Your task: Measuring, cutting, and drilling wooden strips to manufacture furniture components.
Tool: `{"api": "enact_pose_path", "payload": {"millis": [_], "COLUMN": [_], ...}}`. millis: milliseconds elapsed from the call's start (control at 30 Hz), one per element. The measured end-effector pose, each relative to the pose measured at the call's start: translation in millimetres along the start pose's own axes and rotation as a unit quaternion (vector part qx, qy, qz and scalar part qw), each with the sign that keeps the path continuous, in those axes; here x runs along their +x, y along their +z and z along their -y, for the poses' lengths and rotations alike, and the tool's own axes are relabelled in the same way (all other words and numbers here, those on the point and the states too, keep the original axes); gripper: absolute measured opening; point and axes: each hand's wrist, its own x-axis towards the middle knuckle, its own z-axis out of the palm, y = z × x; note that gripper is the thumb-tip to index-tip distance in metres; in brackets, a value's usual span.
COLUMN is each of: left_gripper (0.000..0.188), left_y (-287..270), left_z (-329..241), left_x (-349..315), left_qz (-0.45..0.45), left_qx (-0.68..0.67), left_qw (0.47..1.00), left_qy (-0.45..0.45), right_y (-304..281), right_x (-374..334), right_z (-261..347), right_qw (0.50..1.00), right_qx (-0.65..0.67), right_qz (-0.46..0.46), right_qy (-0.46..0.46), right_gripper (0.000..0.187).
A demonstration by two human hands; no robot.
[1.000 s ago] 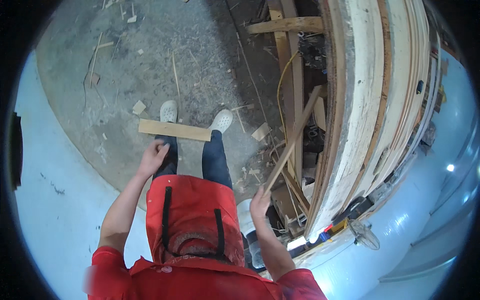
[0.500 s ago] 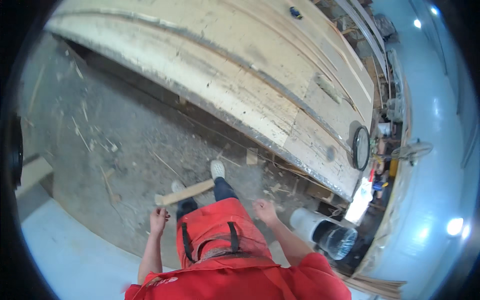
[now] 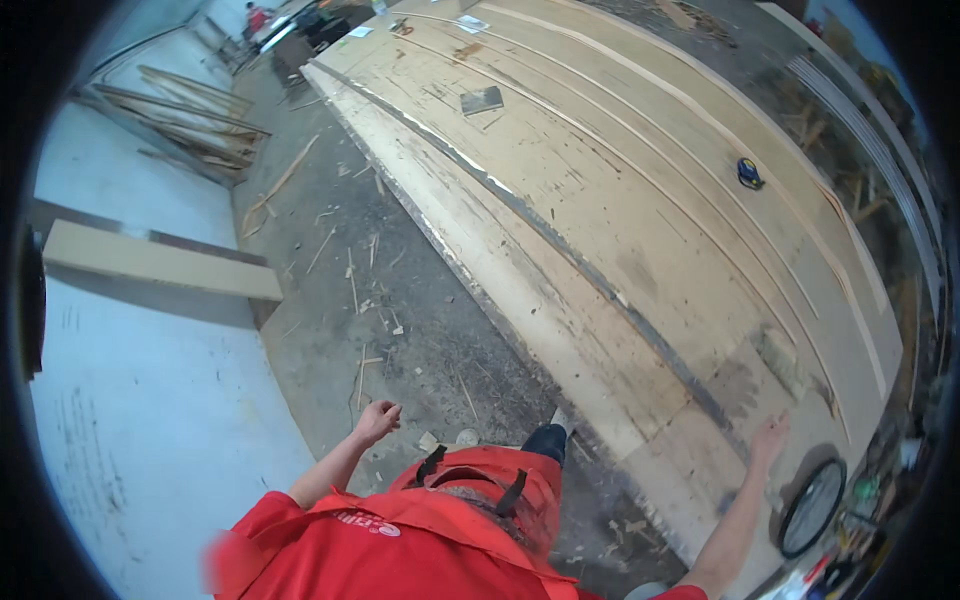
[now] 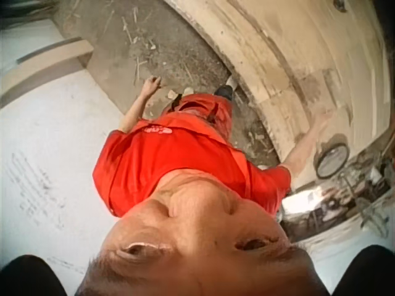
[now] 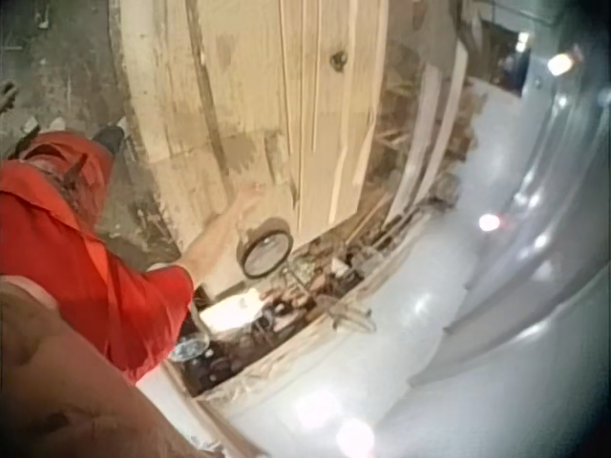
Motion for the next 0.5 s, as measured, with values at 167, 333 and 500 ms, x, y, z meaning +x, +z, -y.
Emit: {"api": "enact_pose_path", "payload": {"millis": [167, 333, 500], "left_gripper": [0.050, 0.047, 0.046], "left_y": [11.8, 32.8, 24.7], "left_z": [-28.5, -67.8, -90.4], "left_x": [-31.6, -39.9, -14.9], "left_qz": [0.065, 0.011, 0.021], "left_qx": [0.113, 0.099, 0.129], "left_qw": [0.989, 0.993, 0.991], "left_qy": [-0.065, -0.069, -0.028], "right_y": [5.9, -0.4, -29.0], "right_x": [97.9, 131.9, 156.2], "right_z": [-37.6, -34.8, -21.7], "right_qw": [0.978, 0.956, 0.946], "right_qx": [-0.199, -0.269, -0.301], "right_qz": [0.044, 0.118, 0.121], "right_qy": [0.034, 0.016, -0.014], "right_gripper": [0.066, 0.075, 0.069]}}
